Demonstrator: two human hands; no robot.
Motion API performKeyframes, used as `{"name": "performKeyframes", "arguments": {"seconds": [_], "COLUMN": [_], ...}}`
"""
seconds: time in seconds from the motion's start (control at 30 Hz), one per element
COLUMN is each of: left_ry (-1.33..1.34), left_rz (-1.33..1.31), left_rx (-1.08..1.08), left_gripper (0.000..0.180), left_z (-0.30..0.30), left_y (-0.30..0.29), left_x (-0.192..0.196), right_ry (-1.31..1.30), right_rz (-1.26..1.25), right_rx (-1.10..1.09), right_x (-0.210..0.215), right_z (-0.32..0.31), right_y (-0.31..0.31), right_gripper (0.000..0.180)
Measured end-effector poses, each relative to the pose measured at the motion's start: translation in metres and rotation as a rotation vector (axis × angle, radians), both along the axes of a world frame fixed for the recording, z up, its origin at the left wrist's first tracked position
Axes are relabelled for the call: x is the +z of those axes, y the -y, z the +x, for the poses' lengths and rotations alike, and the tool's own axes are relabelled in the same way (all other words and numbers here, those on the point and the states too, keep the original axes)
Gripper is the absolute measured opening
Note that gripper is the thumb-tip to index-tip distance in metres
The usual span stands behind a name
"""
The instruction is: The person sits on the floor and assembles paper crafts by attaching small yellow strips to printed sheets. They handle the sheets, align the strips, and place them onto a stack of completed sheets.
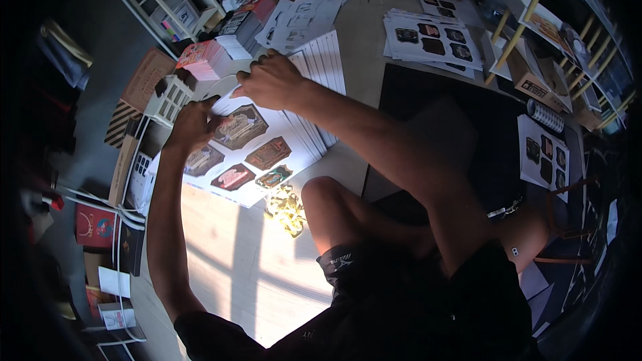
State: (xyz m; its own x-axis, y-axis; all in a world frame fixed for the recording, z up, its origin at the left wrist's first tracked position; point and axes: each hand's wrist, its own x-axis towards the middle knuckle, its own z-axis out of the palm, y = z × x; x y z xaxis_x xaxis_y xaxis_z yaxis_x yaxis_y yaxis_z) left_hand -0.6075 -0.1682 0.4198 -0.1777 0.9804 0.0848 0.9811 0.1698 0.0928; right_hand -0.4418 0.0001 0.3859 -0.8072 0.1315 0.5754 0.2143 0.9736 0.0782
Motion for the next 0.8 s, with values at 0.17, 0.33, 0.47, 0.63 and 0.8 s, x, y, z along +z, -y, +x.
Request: {"name": "performKeyframes", "arguments": {"seconds": [0.17,0.33,0.47,0.63,0.8], "left_ry": [-0.209,-0.159,-0.084,-0.052,0.011], "left_rz": [0.010,-0.007,-0.055,0.071,-0.061], "left_rx": [0.241,0.215,0.078,-0.014,0.027], "left_gripper": [0.046,0.048,0.046,0.041,0.051], "left_z": [0.044,0.039,0.033,0.020,0.021], "left_y": [-0.017,-0.004,-0.010,-0.035,-0.070], "left_x": [-0.003,0.004,0.012,0.022,0.016], "right_ry": [0.008,0.036,0.139,0.136,0.165], "right_rz": [-0.019,-0.122,-0.098,-0.016,-0.039], "right_rx": [-0.066,-0.099,0.084,0.000,-0.036], "right_x": [-0.012,-0.002,0.010,0.028,0.015], "right_z": [0.000,-0.005,0.011,0.012,0.022], "right_y": [0.006,0.009,-0.015,-0.035,-0.059], "right_gripper": [0.030,0.021,0.019,0.026,0.021]}}
